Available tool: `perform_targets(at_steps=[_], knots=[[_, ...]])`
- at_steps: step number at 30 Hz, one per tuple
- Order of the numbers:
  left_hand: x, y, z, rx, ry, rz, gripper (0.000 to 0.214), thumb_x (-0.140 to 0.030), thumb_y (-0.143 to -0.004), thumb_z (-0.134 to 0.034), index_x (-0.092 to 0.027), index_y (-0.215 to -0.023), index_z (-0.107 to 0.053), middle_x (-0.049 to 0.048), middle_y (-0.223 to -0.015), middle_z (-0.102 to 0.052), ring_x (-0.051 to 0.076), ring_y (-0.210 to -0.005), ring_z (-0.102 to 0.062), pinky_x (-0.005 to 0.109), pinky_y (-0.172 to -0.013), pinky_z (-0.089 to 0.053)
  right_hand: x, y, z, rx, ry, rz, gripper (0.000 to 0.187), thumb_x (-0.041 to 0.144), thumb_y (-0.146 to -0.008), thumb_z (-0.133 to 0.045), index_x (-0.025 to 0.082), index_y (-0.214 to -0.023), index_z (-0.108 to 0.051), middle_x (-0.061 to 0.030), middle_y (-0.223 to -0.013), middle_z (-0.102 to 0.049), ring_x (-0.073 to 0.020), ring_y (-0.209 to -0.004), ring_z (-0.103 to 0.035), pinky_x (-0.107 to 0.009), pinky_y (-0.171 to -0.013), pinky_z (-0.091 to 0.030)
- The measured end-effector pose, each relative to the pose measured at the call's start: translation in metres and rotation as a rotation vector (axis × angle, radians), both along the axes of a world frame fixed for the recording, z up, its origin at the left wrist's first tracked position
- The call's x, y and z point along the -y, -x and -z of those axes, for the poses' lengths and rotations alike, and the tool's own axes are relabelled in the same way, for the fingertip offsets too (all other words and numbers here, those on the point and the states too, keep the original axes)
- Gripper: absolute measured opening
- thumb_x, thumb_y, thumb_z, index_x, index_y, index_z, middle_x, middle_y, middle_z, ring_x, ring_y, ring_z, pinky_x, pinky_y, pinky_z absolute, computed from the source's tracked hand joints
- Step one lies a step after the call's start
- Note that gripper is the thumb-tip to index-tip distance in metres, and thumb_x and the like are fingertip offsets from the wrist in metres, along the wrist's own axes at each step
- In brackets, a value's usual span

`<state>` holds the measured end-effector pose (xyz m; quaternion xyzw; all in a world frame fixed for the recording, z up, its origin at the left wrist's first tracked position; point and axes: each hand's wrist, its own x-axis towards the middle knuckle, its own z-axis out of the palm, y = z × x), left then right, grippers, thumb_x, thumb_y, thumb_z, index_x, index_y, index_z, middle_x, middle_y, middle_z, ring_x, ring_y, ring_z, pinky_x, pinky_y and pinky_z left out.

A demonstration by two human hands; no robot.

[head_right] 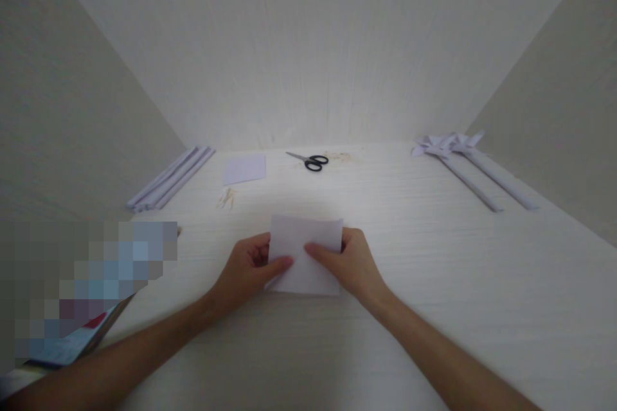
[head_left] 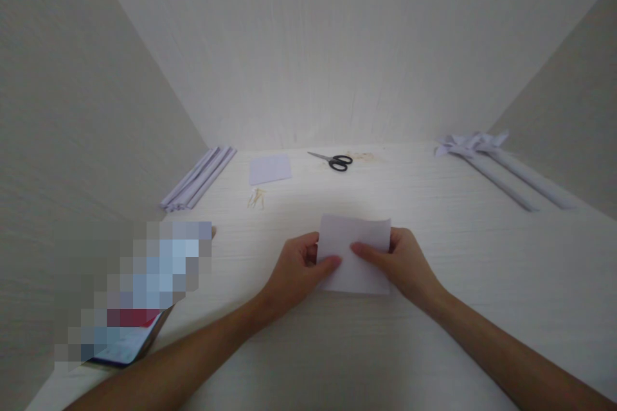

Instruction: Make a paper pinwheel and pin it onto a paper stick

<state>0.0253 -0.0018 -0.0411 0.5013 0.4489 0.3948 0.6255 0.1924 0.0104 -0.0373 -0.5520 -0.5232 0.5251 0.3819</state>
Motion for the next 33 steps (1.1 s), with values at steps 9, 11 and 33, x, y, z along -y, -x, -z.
perform_targets(at_steps=[9,11,33], knots=[[-0.0022,0.0025,0.0003,0.1,-0.013,0.019,0.032,-0.03,-0.068,-0.061,-0.013,-0.095,-0.058,0.0015,-0.065,-0.064,0.012,-0.058,-0.059,0.023,-0.055,-0.047,0.0012,0.0025,-0.0003,0.166,-0.112,-0.03,0.023,0.033,-0.064,-0.061,0.01,-0.065,-0.065,-0.0069,-0.065,-0.067,-0.0163,-0.053,-0.057,-0.025,-0.044,-0.043],[-0.0018,0.0042,-0.0003,0.132,-0.087,0.042,0.038,-0.034,-0.071,-0.057,-0.014,-0.104,-0.057,0.0016,-0.064,-0.063,0.011,-0.055,-0.057,0.021,-0.053,-0.045,-0.0001,0.0017,-0.0006,0.15,-0.098,-0.019,0.024,0.033,-0.063,-0.062,0.01,-0.067,-0.065,-0.0072,-0.067,-0.067,-0.0169,-0.054,-0.058,-0.026,-0.046,-0.044],[0.0009,0.0027,0.0065,0.028,-0.125,0.074,0.035,-0.022,-0.048,-0.074,-0.014,-0.081,-0.063,0.0038,-0.072,-0.068,0.018,-0.064,-0.062,0.028,-0.06,-0.05,0.0059,0.0051,-0.0037,-0.007,0.041,-0.098,0.024,0.034,-0.058,-0.068,0.012,-0.068,-0.065,-0.0064,-0.067,-0.067,-0.0147,-0.053,-0.056,-0.025,-0.047,-0.043]])
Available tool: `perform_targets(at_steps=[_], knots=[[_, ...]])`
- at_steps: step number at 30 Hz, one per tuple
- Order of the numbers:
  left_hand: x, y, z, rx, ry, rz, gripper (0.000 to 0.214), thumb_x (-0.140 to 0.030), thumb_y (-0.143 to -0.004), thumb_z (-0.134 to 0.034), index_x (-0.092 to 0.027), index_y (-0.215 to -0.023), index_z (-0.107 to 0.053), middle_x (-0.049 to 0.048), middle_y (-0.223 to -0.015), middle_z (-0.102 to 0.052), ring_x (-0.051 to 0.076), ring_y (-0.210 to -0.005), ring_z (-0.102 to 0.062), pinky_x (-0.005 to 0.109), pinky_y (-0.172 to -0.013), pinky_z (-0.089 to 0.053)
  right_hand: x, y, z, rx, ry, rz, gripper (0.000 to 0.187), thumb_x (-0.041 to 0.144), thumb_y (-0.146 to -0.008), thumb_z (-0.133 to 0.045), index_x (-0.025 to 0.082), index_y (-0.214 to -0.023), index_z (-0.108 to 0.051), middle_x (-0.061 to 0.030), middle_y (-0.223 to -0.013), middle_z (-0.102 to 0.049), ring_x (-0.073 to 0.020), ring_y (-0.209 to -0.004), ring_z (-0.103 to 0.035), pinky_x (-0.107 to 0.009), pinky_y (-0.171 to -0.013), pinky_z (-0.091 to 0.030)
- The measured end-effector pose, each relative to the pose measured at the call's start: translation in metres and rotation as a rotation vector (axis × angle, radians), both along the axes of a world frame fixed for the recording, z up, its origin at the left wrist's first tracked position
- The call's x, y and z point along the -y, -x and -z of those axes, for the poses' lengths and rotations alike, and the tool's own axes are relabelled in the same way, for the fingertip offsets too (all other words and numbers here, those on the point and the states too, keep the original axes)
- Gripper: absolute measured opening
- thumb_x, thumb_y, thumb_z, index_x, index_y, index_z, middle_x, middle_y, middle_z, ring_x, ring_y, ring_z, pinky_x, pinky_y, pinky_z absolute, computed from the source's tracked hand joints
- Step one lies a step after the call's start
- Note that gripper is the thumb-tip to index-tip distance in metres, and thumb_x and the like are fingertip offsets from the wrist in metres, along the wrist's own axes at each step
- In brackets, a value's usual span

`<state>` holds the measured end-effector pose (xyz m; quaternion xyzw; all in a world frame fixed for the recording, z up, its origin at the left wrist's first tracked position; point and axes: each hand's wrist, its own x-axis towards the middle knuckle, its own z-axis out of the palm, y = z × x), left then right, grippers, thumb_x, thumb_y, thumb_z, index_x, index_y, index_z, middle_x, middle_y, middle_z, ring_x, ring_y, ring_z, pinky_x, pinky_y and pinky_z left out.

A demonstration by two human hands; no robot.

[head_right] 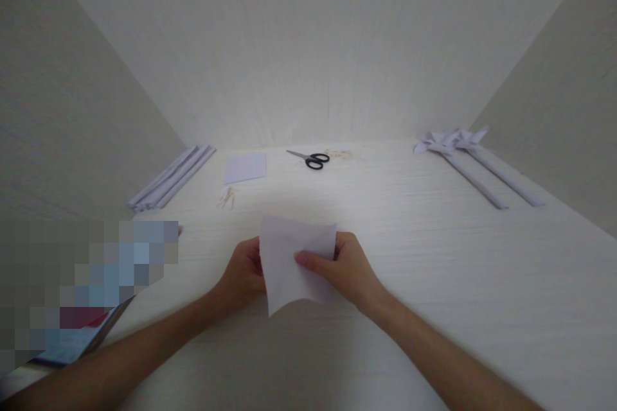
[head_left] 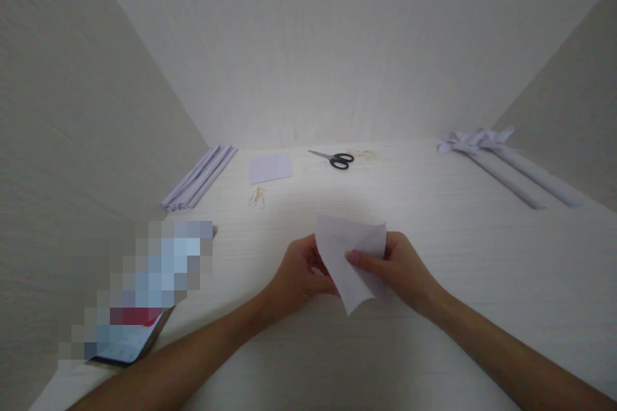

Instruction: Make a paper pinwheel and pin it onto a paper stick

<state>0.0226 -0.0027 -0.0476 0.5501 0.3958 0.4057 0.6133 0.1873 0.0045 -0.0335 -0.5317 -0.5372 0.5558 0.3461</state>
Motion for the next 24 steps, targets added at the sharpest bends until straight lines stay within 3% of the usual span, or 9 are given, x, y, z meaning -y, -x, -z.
perform_targets(at_steps=[6,13,17,21,24], knots=[[-0.001,0.0,-0.006,-0.17,-0.053,-0.039,0.028,-0.02,-0.048,-0.073,-0.014,-0.075,-0.066,0.0037,-0.078,-0.069,0.021,-0.07,-0.062,0.027,-0.061,-0.049,0.005,0.005,0.002,-0.016,0.027,-0.089,0.022,0.034,-0.059,-0.067,0.013,-0.067,-0.065,-0.0048,-0.063,-0.066,-0.0135,-0.05,-0.055,-0.023,-0.044,-0.041],[-0.004,0.0,-0.01,-0.098,-0.062,-0.036,0.032,-0.022,-0.044,-0.076,-0.015,-0.074,-0.067,0.0034,-0.077,-0.069,0.02,-0.072,-0.062,0.027,-0.064,-0.049,0.005,0.008,0.004,0.043,-0.089,-0.129,0.024,0.033,-0.061,-0.066,0.012,-0.073,-0.067,-0.0063,-0.069,-0.067,-0.0196,-0.06,-0.059,-0.028,-0.051,-0.046],[-0.006,-0.002,-0.011,-0.053,-0.037,-0.079,0.022,-0.025,-0.048,-0.073,-0.014,-0.064,-0.065,0.0017,-0.064,-0.067,0.015,-0.061,-0.06,0.024,-0.057,-0.047,0.006,0.009,0.003,0.02,-0.166,-0.18,0.015,0.025,-0.066,-0.06,0.015,-0.074,-0.068,-0.0031,-0.07,-0.067,-0.0203,-0.066,-0.06,-0.028,-0.056,-0.046],[-0.006,-0.004,-0.013,-0.1,0.054,-0.129,0.02,-0.027,-0.05,-0.071,-0.013,-0.057,-0.06,-0.0013,-0.05,-0.059,0.009,-0.043,-0.05,0.021,-0.043,-0.042,0.006,0.009,0.001,-0.017,-0.18,-0.253,0.015,0.021,-0.069,-0.054,0.017,-0.075,-0.068,-0.0011,-0.065,-0.066,-0.0188,-0.065,-0.059,-0.026,-0.056,-0.045],[-0.007,-0.005,-0.014,-0.142,0.097,-0.194,0.019,-0.027,-0.051,-0.07,-0.012,-0.054,-0.058,-0.0018,-0.047,-0.056,0.008,-0.04,-0.047,0.02,-0.042,-0.041,0.006,0.009,0.001,-0.042,-0.168,-0.283,0.015,0.018,-0.069,-0.054,0.017,-0.077,-0.067,-0.0012,-0.066,-0.066,-0.0185,-0.066,-0.059,-0.026,-0.056,-0.045]])
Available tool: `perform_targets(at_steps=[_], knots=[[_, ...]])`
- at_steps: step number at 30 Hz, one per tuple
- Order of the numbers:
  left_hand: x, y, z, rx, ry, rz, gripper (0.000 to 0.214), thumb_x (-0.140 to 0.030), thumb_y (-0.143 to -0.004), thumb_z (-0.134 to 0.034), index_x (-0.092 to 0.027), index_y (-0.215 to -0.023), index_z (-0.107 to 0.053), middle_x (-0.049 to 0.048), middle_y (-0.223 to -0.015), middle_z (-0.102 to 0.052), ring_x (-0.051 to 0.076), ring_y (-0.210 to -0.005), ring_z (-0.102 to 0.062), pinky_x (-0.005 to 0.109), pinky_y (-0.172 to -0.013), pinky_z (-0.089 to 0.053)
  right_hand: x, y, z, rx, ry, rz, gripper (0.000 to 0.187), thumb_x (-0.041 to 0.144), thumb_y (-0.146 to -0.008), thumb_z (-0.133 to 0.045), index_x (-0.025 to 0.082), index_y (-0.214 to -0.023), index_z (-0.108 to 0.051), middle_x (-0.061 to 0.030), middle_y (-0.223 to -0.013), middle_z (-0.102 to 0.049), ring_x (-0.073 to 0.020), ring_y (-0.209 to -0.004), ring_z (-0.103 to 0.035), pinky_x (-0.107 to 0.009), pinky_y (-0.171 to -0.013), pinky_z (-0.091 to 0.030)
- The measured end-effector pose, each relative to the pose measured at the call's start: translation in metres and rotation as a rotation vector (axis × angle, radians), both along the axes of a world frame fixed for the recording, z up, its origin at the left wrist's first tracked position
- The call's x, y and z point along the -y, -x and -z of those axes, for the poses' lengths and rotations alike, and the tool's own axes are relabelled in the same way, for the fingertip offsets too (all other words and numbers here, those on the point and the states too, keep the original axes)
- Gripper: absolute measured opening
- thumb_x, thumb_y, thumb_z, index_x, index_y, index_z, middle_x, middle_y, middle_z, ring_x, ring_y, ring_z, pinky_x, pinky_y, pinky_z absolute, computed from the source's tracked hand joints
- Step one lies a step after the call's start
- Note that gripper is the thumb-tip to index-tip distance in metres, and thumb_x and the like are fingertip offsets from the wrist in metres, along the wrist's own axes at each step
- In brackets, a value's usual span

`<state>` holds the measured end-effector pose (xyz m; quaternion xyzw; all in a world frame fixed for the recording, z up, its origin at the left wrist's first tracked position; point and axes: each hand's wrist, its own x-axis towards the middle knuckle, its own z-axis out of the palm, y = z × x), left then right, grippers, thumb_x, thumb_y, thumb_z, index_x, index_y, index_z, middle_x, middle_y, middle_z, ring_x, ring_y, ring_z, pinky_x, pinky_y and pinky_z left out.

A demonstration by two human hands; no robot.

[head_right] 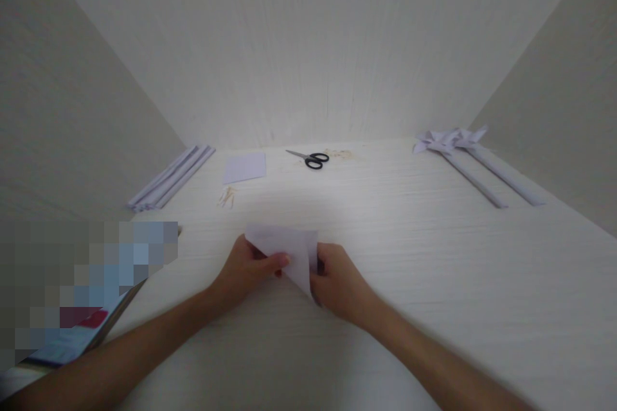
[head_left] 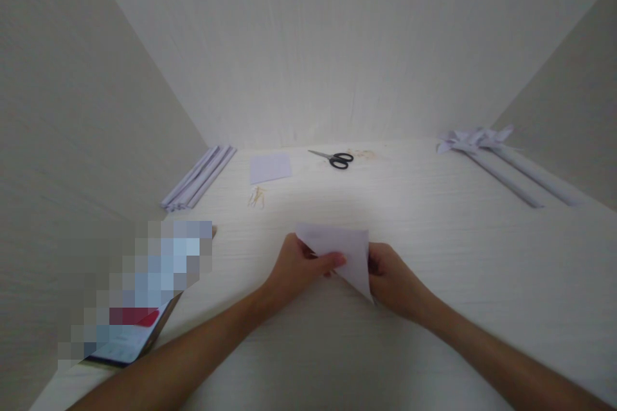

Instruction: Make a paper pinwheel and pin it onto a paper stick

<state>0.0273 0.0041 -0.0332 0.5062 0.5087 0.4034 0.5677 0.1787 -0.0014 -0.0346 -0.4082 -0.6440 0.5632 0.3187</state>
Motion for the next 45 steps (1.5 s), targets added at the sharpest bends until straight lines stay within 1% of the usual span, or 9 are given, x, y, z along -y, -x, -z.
perform_targets(at_steps=[6,10,15,20,24,29,37,39,45], knots=[[-0.002,0.002,0.001,0.024,0.03,-0.024,0.02,-0.029,-0.056,-0.069,-0.011,-0.054,-0.058,-0.0003,-0.048,-0.058,0.008,-0.042,-0.049,0.019,-0.042,-0.041,-0.006,-0.006,0.0,-0.162,0.095,-0.083,0.016,0.015,-0.068,-0.055,0.018,-0.082,-0.064,-0.0034,-0.08,-0.066,-0.0183,-0.078,-0.06,-0.028,-0.069,-0.046],[-0.003,0.003,0.003,0.051,0.046,-0.023,0.021,-0.029,-0.055,-0.07,-0.011,-0.058,-0.06,0.0009,-0.051,-0.059,0.008,-0.043,-0.049,0.02,-0.042,-0.041,-0.011,-0.012,0.0,-0.338,0.223,-0.058,0.022,0.016,-0.063,-0.06,0.016,-0.085,-0.058,-0.0054,-0.086,-0.064,-0.0177,-0.08,-0.06,-0.031,-0.074,-0.044],[-0.002,0.002,0.0,0.034,0.07,-0.039,0.02,-0.027,-0.054,-0.07,-0.011,-0.057,-0.058,-0.0009,-0.047,-0.056,0.007,-0.04,-0.047,0.019,-0.04,-0.04,-0.012,-0.015,-0.001,-0.465,0.344,0.019,0.026,0.014,-0.057,-0.062,0.018,-0.082,-0.053,-0.005,-0.086,-0.063,-0.0168,-0.078,-0.059,-0.029,-0.07,-0.044],[-0.002,0.003,0.002,0.004,0.088,-0.015,0.021,-0.026,-0.052,-0.072,-0.011,-0.062,-0.06,-0.0024,-0.049,-0.056,0.006,-0.04,-0.045,0.018,-0.039,-0.037,-0.012,-0.014,-0.001,-0.502,0.374,0.046,0.028,0.017,-0.057,-0.064,0.018,-0.084,-0.055,-0.0022,-0.077,-0.062,-0.0134,-0.069,-0.057,-0.025,-0.063,-0.042],[-0.002,0.004,0.003,0.017,0.088,0.066,0.022,-0.023,-0.052,-0.072,-0.012,-0.066,-0.061,-0.0019,-0.058,-0.061,0.006,-0.046,-0.05,0.018,-0.044,-0.039,-0.012,-0.014,0.0,-0.437,0.328,0.06,0.023,0.024,-0.06,-0.066,0.016,-0.079,-0.057,-0.0011,-0.075,-0.06,-0.0111,-0.065,-0.055,-0.024,-0.061,-0.041],[0.0,0.003,0.001,0.052,0.103,0.138,0.025,-0.02,-0.05,-0.073,-0.013,-0.07,-0.061,0.0014,-0.069,-0.065,0.012,-0.06,-0.059,0.023,-0.056,-0.046,-0.009,-0.01,-0.001,-0.223,0.221,0.103,0.022,0.033,-0.062,-0.065,0.015,-0.069,-0.054,0.0006,-0.065,-0.055,-0.0095,-0.056,-0.05,-0.022,-0.052,-0.038],[0.001,0.002,0.003,0.082,0.088,0.177,0.025,-0.02,-0.052,-0.072,-0.013,-0.072,-0.06,0.0012,-0.07,-0.064,0.012,-0.062,-0.058,0.023,-0.059,-0.046,-0.006,-0.007,0.005,0.101,0.028,0.061,0.027,0.037,-0.074,-0.052,0.016,-0.058,-0.048,0.0059,-0.046,-0.036,-0.0048,-0.038,-0.032,-0.017,-0.034,-0.021],[0.001,0.001,0.003,0.1,0.061,0.15,0.023,-0.022,-0.055,-0.07,-0.013,-0.073,-0.059,0.0006,-0.069,-0.064,0.01,-0.06,-0.057,0.021,-0.057,-0.045,-0.007,-0.007,0.005,0.118,0.027,0.047,0.028,0.038,-0.074,-0.051,0.016,-0.057,-0.046,0.0063,-0.045,-0.034,-0.0048,-0.038,-0.031,-0.018,-0.033,-0.02],[0.003,-0.001,0.001,0.154,-0.02,-0.117,0.024,-0.026,-0.062,-0.065,-0.015,-0.082,-0.057,-0.0046,-0.057,-0.056,0.005,-0.046,-0.048,0.015,-0.041,-0.038,-0.008,-0.007,0.006,0.148,0.006,0.055,0.029,0.039,-0.075,-0.05,0.016,-0.058,-0.046,0.0052,-0.046,-0.037,-0.0058,-0.039,-0.033,-0.018,-0.035,-0.022]])
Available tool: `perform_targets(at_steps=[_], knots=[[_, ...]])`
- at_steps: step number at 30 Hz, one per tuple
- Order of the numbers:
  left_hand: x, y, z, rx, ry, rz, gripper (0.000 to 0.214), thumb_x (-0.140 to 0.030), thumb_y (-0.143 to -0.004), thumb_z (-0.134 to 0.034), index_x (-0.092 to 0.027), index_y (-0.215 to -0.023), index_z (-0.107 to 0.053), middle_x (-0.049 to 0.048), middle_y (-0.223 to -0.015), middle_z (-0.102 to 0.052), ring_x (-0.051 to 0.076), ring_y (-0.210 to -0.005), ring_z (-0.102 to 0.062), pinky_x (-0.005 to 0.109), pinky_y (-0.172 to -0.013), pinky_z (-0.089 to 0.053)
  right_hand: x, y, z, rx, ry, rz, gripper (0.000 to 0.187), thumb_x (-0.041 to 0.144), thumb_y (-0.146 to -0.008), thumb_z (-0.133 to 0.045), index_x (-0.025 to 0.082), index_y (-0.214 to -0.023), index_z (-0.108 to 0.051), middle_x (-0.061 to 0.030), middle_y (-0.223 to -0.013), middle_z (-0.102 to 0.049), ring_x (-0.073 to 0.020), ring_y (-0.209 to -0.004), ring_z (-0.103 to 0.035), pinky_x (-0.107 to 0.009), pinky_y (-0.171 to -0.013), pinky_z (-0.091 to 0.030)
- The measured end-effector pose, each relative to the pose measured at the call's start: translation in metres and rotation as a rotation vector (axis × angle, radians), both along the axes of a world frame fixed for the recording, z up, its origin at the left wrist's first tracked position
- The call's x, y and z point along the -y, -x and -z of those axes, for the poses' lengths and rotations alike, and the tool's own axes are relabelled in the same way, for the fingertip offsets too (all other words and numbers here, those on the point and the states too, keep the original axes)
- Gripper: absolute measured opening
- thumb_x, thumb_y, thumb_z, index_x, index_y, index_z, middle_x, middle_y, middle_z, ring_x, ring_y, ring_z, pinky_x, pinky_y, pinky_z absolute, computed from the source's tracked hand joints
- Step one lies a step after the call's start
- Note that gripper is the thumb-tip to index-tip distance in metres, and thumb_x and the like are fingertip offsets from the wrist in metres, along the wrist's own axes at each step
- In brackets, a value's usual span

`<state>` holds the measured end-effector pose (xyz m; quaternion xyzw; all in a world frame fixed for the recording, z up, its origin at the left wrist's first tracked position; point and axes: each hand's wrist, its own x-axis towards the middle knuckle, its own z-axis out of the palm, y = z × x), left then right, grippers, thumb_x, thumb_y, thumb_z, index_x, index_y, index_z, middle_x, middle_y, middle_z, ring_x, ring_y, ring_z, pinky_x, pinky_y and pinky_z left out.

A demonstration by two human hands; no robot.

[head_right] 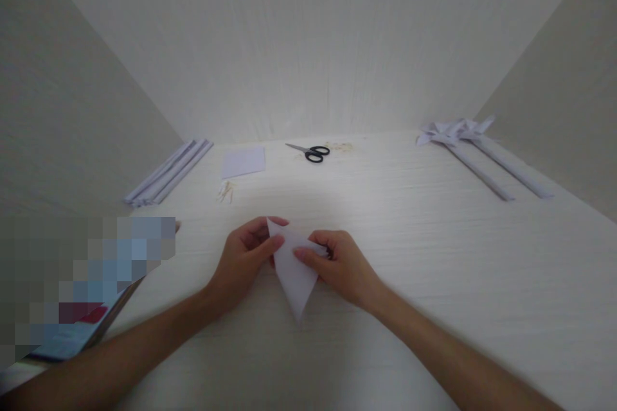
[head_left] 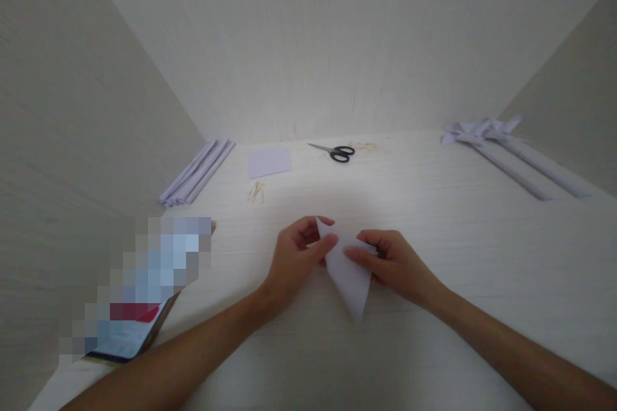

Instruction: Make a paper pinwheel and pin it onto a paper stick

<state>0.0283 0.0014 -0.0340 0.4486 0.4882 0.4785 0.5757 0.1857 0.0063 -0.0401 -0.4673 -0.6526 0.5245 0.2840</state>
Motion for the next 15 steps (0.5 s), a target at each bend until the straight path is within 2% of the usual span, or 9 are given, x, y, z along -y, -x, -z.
perform_targets(at_steps=[5,15], knots=[[-0.0008,-0.0014,0.0009,0.04,0.018,-0.074,0.027,-0.025,-0.063,-0.064,-0.013,-0.086,-0.06,-0.0016,-0.062,-0.06,0.006,-0.052,-0.051,0.017,-0.048,-0.042,0.001,0.0008,-0.0013,0.107,-0.088,0.036,0.031,0.038,-0.075,-0.049,0.016,-0.054,-0.045,0.0044,-0.047,-0.037,-0.0065,-0.041,-0.033,-0.019,-0.036,-0.021],[0.0003,-0.0017,0.0015,0.084,0.059,-0.057,0.023,-0.025,-0.064,-0.063,-0.013,-0.084,-0.06,-0.0019,-0.061,-0.061,0.007,-0.053,-0.052,0.018,-0.052,-0.043,0.0026,0.0015,-0.0002,0.179,-0.16,0.051,0.031,0.037,-0.076,-0.048,0.016,-0.053,-0.044,0.0039,-0.049,-0.037,-0.0071,-0.044,-0.033,-0.019,-0.038,-0.022]])
